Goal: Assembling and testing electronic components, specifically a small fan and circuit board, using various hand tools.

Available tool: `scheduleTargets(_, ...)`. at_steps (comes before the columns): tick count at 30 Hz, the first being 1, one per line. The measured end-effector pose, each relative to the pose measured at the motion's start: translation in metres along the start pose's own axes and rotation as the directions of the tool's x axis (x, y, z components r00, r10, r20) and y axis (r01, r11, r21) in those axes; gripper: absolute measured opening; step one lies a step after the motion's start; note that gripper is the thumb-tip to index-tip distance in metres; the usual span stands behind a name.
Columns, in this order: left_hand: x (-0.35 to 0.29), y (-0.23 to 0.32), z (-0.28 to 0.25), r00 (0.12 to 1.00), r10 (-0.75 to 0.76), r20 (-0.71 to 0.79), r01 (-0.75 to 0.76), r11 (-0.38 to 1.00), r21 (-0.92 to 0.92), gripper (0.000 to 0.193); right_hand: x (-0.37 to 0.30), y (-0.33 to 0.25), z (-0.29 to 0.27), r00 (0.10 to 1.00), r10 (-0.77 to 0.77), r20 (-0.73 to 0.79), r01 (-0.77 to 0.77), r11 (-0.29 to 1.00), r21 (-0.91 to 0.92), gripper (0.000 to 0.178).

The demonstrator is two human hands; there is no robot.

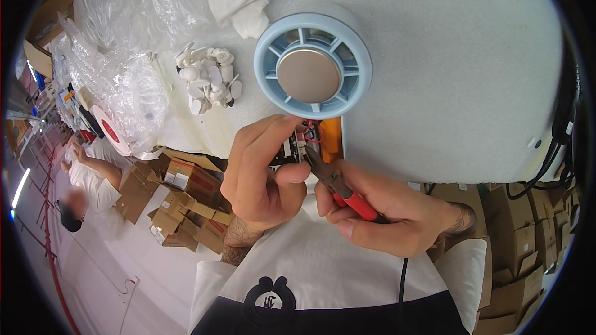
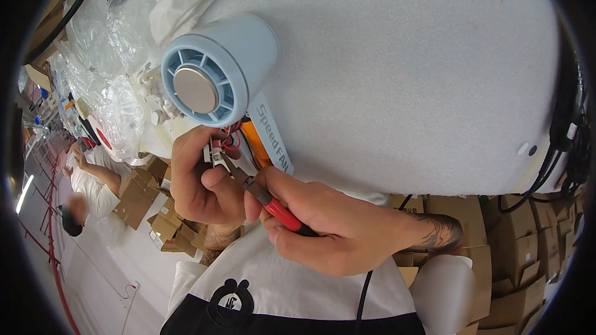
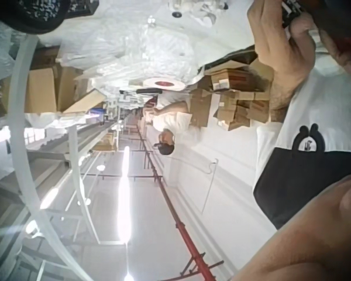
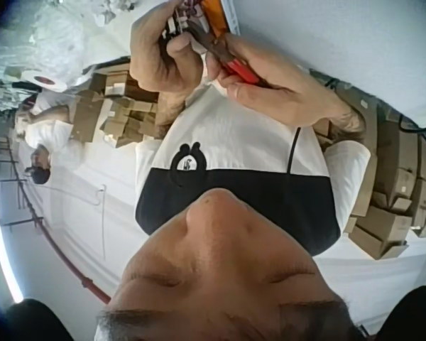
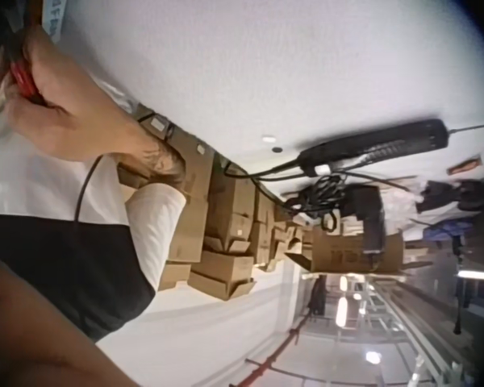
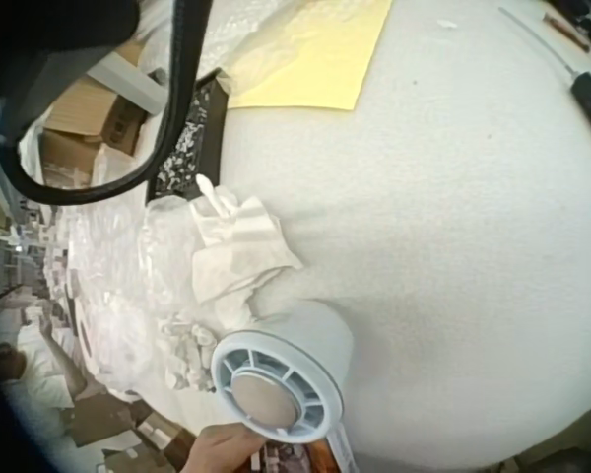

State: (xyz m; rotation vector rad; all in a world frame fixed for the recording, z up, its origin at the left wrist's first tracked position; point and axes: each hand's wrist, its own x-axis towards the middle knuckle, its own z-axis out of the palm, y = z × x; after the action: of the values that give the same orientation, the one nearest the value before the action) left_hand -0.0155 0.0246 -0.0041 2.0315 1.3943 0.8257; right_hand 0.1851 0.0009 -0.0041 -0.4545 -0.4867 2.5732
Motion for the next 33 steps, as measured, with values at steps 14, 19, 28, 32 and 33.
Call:
scheduleTargets(14,0.002,-0.001,-0.011,0.998,-0.044,0.046,0.054,0.969,-0.242,0.047,-0.001,0.004,0.003,0.998,-0.027,-0.059,0.029,0.999,0.033,0.022)
scheduleTargets(19,0.001,0.004,-0.014,0.996,-0.070,0.061,0.081,0.976,-0.204,0.042,-0.003,-0.004,0.001,1.000,0.023,-0.014,-0.022,0.999,0.040,0.029)
scheduleTargets(28,0.000,0.009,-0.016,0.985,-0.094,0.142,0.092,0.996,0.021,0.026,-0.004,0.000,-0.002,0.999,0.027,0.032,-0.027,1.000,-0.007,0.033)
scheduleTargets(32,0.000,0.007,-0.017,0.989,-0.104,0.107,0.115,0.989,-0.095,0.029,-0.006,-0.004,-0.002,0.995,0.071,0.064,-0.075,0.994,0.075,0.035)
scheduleTargets(33,-0.002,0.007,-0.017,0.988,-0.119,0.100,0.132,0.983,-0.127,0.031,-0.007,-0.006,-0.001,0.994,0.084,0.076,-0.094,0.986,0.140,0.036)
